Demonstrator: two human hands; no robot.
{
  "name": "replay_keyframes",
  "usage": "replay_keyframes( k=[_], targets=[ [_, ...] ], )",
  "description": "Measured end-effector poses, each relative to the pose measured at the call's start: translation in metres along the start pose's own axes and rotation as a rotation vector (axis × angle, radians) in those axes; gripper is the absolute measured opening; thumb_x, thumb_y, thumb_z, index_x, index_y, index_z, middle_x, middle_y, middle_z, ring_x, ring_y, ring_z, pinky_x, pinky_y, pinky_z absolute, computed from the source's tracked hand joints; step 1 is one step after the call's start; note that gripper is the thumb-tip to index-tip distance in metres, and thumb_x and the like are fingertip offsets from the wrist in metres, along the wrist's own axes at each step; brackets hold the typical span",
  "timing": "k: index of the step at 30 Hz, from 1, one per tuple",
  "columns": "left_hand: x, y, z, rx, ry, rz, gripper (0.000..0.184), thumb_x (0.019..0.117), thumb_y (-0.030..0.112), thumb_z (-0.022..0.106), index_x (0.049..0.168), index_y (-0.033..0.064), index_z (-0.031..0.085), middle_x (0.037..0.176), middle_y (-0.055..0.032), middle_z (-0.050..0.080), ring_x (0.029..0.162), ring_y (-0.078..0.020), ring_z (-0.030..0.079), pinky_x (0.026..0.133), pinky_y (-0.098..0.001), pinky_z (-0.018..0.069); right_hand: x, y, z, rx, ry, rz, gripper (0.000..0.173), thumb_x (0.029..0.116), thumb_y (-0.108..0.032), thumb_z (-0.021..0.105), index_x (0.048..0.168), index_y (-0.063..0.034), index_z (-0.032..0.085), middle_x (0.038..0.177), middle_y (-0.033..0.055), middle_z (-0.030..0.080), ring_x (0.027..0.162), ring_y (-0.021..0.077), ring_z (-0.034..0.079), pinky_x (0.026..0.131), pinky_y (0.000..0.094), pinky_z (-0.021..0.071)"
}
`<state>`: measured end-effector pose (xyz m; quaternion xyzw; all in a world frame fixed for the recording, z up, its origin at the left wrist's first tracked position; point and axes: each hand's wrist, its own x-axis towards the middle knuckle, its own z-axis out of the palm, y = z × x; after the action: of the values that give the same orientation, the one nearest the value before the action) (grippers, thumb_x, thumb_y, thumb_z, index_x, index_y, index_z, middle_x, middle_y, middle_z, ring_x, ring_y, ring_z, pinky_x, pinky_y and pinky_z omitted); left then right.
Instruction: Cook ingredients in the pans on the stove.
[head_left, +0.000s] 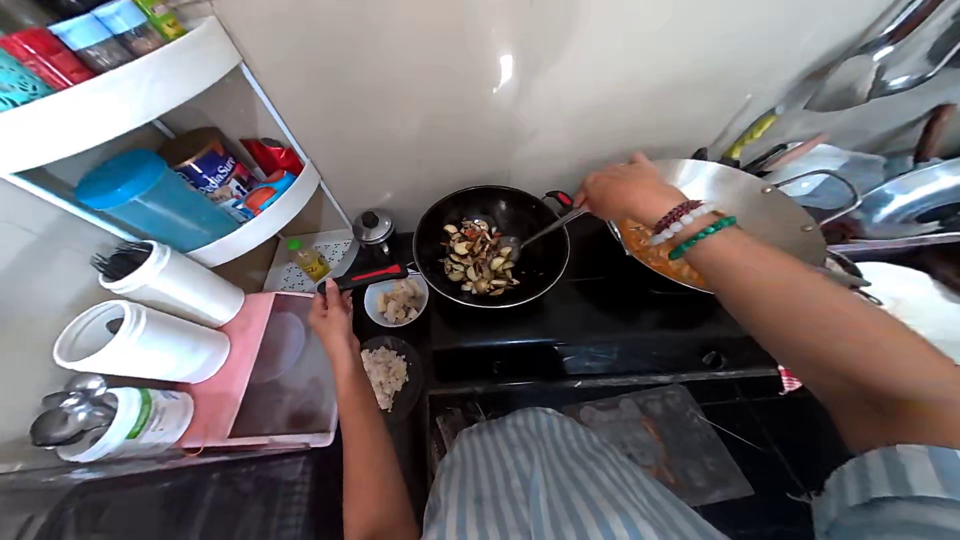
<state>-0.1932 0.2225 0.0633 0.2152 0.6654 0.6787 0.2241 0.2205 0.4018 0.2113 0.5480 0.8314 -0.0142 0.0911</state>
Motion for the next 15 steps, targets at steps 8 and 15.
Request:
replay_keyframes(
  k=[8, 15],
  targets=[
    [0.000, -0.003, -0.001, -0.012, 0.007, -0.014, 0.035, 0.1088, 0.029, 0.051, 0.121, -0.0017, 0.062, 0.102, -0.0125, 0.069, 0.089, -0.0161, 0.068, 0.081, -0.0343, 0.0566, -0.045, -0.078, -0.073, -0.310, 0.299, -0.091, 0.011, 0.0923, 0.002, 0.061, 0.084, 0.0021, 0.067, 0.076, 0.0219, 0.064, 0.084, 0.0422, 0.065, 0.088, 0.0591, 0.0419],
    [-0.002, 0.000, -0.002, -0.021, -0.009, -0.022, 0.033, 0.1088, 0.027, 0.052, 0.121, -0.0021, 0.061, 0.099, -0.0096, 0.070, 0.082, -0.0114, 0.067, 0.076, -0.0294, 0.0563, 0.007, -0.081, -0.067, -0.316, 0.471, -0.201, 0.014, 0.0909, 0.007, 0.059, 0.094, 0.0043, 0.072, 0.096, 0.0261, 0.068, 0.105, 0.0434, 0.063, 0.102, 0.0580, 0.0381]
  ],
)
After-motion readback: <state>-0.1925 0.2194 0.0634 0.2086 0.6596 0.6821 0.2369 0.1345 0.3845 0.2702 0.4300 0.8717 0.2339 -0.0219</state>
